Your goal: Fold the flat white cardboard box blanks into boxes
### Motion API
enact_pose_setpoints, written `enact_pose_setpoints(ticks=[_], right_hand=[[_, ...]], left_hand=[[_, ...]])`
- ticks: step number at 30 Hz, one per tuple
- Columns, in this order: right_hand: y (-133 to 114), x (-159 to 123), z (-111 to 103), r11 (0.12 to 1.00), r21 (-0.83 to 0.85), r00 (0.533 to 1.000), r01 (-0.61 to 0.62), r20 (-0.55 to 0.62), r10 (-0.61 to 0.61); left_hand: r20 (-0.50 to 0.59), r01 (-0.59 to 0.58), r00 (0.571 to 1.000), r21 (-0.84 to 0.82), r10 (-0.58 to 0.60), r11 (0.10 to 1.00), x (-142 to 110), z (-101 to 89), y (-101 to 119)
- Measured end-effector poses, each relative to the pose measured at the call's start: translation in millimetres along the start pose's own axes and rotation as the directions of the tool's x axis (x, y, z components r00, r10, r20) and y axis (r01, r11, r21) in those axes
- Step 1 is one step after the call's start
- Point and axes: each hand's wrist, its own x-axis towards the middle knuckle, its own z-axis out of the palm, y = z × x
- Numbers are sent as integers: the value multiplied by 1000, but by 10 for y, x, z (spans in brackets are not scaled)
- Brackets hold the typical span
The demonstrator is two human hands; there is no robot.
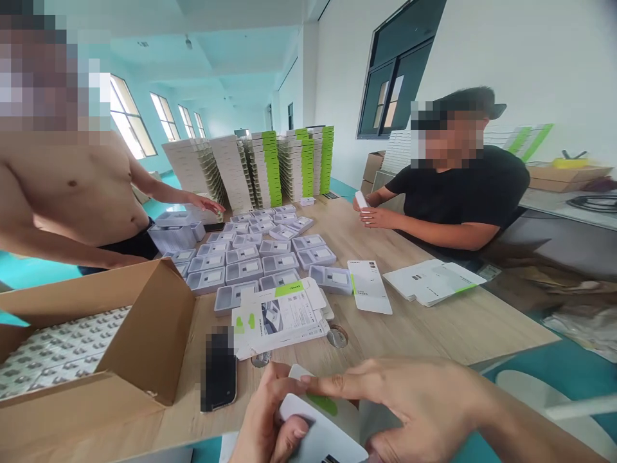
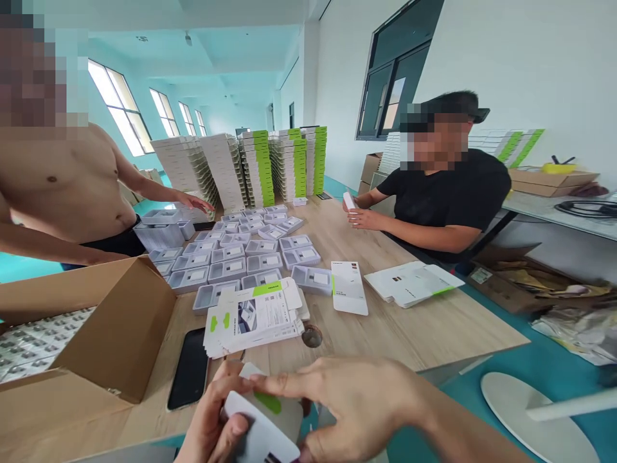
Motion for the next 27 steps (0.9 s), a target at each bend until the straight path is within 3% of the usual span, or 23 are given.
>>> enact_pose_setpoints(ticks=[3,6,8,11,13,15,17,18,20,21,23,27], right_hand=[[29,11,-50,936,352,998,-20,58,0],[-55,92,1,901,425,988,-91,-74,134],[-118,167,44,923,357,981,-143,-75,181],[-145,267,72,967,213,988,-141,-38,152],[-125,309,79,990,71,988,-119,-93,126],[-103,332,94,986,-100,977,-133,-182,113],[-92,343,124,957,-253,967,-141,-242,79],[-90,348,143,940,-316,966,-132,-256,50],[-83,362,187,909,-410,967,-78,-254,-32],[-75,373,212,892,-450,966,-41,-245,-79],[-46,401,268,861,-507,963,34,-215,-165],[27,445,368,842,-528,939,110,-222,-261]], left_hand=[[-44,-73,996,28,74,997,-11,5,-19],[-71,-89,993,78,95,993,-22,-30,-57],[-84,-103,990,99,111,990,-21,-58,-68],[-122,-126,982,127,142,984,-27,-64,-46],[-150,-116,979,130,135,985,-33,-44,-9],[-198,-42,979,27,47,999,-19,-37,40],[-223,123,959,-220,-172,968,38,-81,85],[-179,238,933,-347,-313,907,85,-130,102],[52,494,845,-460,-533,738,201,-275,121],[202,600,794,-414,-573,685,261,-361,125],[417,699,701,-239,-578,674,364,-522,134],[455,720,592,72,-665,690,504,-648,235]])
